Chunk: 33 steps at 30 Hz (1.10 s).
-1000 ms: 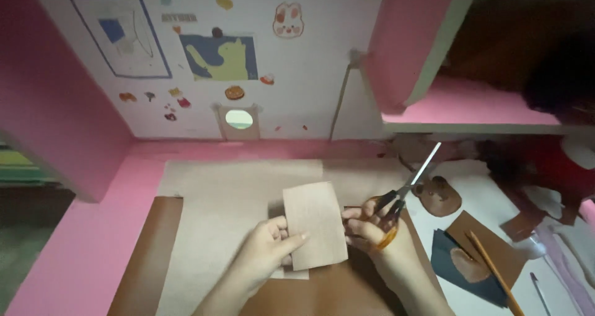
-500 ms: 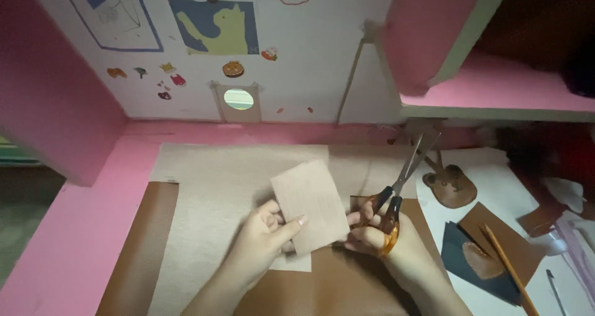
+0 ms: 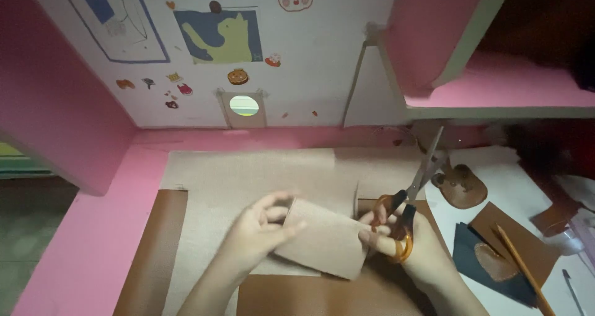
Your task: The person uses scissors to cut a rectangular piece from a large sheet of beige fabric. They then trim the edges of the cut piece and fold it in half before placing it on the table.
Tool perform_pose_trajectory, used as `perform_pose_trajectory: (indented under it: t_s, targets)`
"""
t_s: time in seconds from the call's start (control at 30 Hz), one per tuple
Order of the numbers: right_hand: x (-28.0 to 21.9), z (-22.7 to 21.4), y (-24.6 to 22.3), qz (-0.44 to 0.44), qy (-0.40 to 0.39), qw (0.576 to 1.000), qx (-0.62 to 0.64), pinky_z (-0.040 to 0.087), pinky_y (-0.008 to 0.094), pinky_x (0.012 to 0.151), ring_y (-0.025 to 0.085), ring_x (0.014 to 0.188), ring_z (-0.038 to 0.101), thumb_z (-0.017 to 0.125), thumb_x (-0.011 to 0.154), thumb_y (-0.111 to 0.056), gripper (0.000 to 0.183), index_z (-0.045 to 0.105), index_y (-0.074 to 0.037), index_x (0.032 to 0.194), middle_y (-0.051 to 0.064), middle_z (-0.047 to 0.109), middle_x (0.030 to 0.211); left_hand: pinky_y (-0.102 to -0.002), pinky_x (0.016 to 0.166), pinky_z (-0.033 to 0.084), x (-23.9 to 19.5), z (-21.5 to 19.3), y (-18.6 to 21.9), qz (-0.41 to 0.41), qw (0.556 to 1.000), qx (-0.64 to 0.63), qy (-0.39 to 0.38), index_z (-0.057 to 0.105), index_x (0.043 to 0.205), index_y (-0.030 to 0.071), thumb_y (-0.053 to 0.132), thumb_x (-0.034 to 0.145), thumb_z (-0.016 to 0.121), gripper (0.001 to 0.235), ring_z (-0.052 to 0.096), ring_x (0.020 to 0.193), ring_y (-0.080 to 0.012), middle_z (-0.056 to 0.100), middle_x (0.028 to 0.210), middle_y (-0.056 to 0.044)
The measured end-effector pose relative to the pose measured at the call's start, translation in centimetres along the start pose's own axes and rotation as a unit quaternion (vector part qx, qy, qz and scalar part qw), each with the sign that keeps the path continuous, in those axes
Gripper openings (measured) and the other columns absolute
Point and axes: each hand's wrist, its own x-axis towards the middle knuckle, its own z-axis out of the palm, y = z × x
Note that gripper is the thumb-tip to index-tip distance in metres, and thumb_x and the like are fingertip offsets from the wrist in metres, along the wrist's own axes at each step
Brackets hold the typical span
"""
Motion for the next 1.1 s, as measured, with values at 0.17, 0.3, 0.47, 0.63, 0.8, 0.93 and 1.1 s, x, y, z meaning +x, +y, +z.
perform_pose_trajectory:
  t_s: [0.17,0.3,0.47,0.63,0.8,0.93,1.1]
  targets:
    - [1.4,-0.7,2.2,-0.099,-0.035,0.991,0.079,0.053,0.034,0.055,0.023,0.061,0.066,0.078,0.077,0.007,0.036,0.046,-0.009,0.082,0.020,0.073,0.085,-0.024,0.076,0.060,-0.3,0.1,-0.6,0.087,0.994,0.069,-0.023,0.066,0.138,0.018,0.001,0.080,0.080,0.062,0.078,0.080,-0.0156,0.087,0.105,-0.015]
    - [2.3,-2.2,5.6,-0.095,-0.006,0.994,0.046,0.054,0.029,0.064,0.012,0.069,0.063,0.084,0.067,0.009,0.041,0.054,-0.013,0.085,0.013,0.067,0.098,-0.020,0.048,0.030,0.7,-0.7,-1.7,0.146,0.986,0.084,-0.001,0.067,0.136,0.016,0.008,0.083,0.080,0.055,0.041,0.047,-0.0049,0.071,0.077,-0.003]
    - [0.4,0.1,1.6,-0.054,0.047,0.997,0.035,0.048,0.030,0.062,0.019,0.068,0.064,0.084,0.073,0.007,0.039,0.051,-0.010,0.085,0.014,0.069,0.096,-0.018,0.046,0.027,-0.4,0.4,-0.3,0.113,0.988,0.101,0.040,0.063,0.142,0.024,0.008,0.084,0.078,0.062,0.040,0.044,-0.0026,0.083,0.097,-0.005]
    - [0.0,0.8,0.0,-0.048,0.073,0.996,-0.029,0.050,0.031,0.062,0.018,0.065,0.063,0.085,0.071,0.002,0.036,0.052,-0.008,0.079,0.015,0.071,0.100,-0.019,0.061,0.047,-0.9,0.8,0.2,0.087,0.991,0.091,0.048,0.063,0.141,0.023,0.008,0.083,0.078,0.062,0.067,0.061,-0.0089,0.086,0.106,-0.007]
    - [1.0,-0.4,1.8,-0.089,0.037,0.995,-0.034,0.051,0.029,0.054,0.018,0.060,0.065,0.086,0.070,0.003,0.033,0.056,-0.007,0.078,0.014,0.071,0.095,-0.019,0.044,0.025,0.4,0.1,-1.2,0.133,0.987,0.084,0.030,0.068,0.137,0.017,0.009,0.084,0.080,0.055,0.035,0.046,-0.0037,0.073,0.079,-0.001]
    - [0.1,0.9,0.1,-0.063,0.053,0.997,-0.007,0.050,0.032,0.054,0.022,0.057,0.065,0.085,0.072,0.005,0.037,0.050,-0.007,0.078,0.016,0.068,0.094,-0.027,0.085,0.063,-0.4,0.7,-0.3,0.064,0.997,0.026,0.041,0.076,0.115,0.005,0.004,0.083,0.077,0.032,0.080,0.086,-0.0179,0.086,0.113,-0.011]
    - [1.1,-0.4,2.7,-0.086,0.061,0.994,-0.012,0.043,0.025,0.057,0.012,0.060,0.056,0.088,0.069,0.002,0.037,0.055,-0.009,0.081,0.009,0.062,0.085,-0.030,0.080,0.064,0.4,0.3,-1.2,0.082,0.996,0.019,0.038,0.077,0.111,0.004,0.003,0.083,0.078,0.028,0.080,0.083,-0.0193,0.086,0.108,-0.010]
